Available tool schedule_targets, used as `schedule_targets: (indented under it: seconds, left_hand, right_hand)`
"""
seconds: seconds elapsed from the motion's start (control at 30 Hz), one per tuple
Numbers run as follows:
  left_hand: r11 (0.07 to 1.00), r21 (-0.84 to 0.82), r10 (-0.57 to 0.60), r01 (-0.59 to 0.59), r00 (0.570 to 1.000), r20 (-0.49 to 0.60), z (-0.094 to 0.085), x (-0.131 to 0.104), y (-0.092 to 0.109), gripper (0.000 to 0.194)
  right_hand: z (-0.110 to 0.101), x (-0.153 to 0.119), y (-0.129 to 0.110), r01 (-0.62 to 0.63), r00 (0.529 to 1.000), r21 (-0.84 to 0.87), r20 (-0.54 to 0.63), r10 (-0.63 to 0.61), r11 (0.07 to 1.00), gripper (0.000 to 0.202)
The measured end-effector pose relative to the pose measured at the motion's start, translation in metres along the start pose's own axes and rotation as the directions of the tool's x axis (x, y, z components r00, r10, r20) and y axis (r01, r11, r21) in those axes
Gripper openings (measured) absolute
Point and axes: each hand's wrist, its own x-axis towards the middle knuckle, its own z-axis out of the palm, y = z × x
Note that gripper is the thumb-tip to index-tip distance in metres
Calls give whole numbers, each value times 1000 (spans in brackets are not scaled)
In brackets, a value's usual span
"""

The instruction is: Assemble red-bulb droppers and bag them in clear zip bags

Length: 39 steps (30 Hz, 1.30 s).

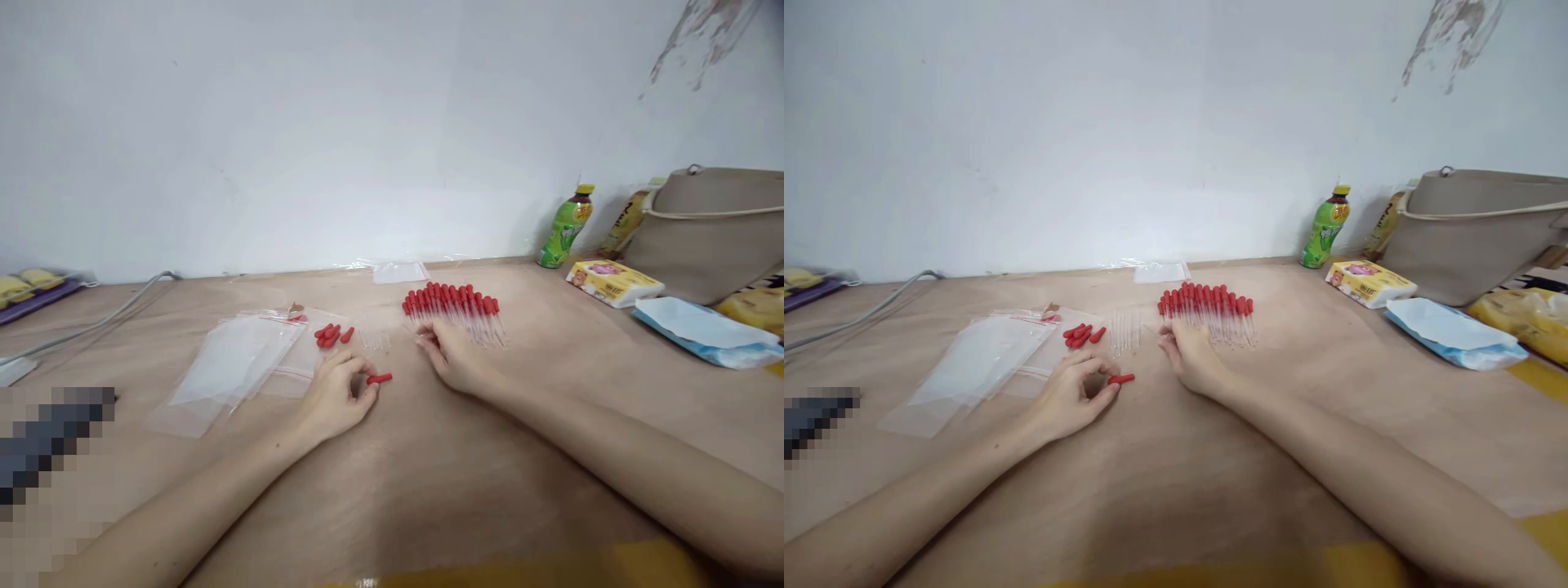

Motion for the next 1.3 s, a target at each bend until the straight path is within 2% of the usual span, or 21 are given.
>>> schedule_targets:
  seconds: [0.13,0.2,0.27,0.4,0.53,0.77,0.97,1.17,1.3]
  left_hand:
    - [999,-35,16,-15,999,37,7,1,-3,21]
    - [998,-50,31,-28,998,62,9,1,-5,20]
    - [996,-87,27,-24,999,41,9,1,-5,19]
    - [978,-209,-23,19,1000,-16,8,0,-5,19]
    - [947,-305,-92,99,995,39,10,0,-5,19]
    - [852,-496,-111,170,983,145,13,-2,-4,19]
    - [722,-656,-108,218,973,205,15,-2,-3,20]
    - [718,-668,-72,196,975,209,13,-1,-1,17]
    - [747,-643,-58,168,980,188,12,-3,0,17]
  right_hand:
    - [5,-21,2,125,991,2,-47,-125,992,20]
    - [7,-23,0,170,985,-22,-37,-171,985,19]
    - [8,-25,-2,204,978,-32,-35,-205,978,19]
    - [3,-30,-4,245,967,-25,-63,-246,969,18]
    - [-2,-33,-8,271,960,-48,-67,-273,961,19]
    - [-1,-33,-10,322,944,-101,-39,-328,941,20]
    - [-1,-33,-10,338,940,-73,-27,-341,938,18]
    - [0,-31,-7,376,926,-46,-24,-377,926,18]
    - [0,-31,-4,393,919,-42,-8,-394,919,20]
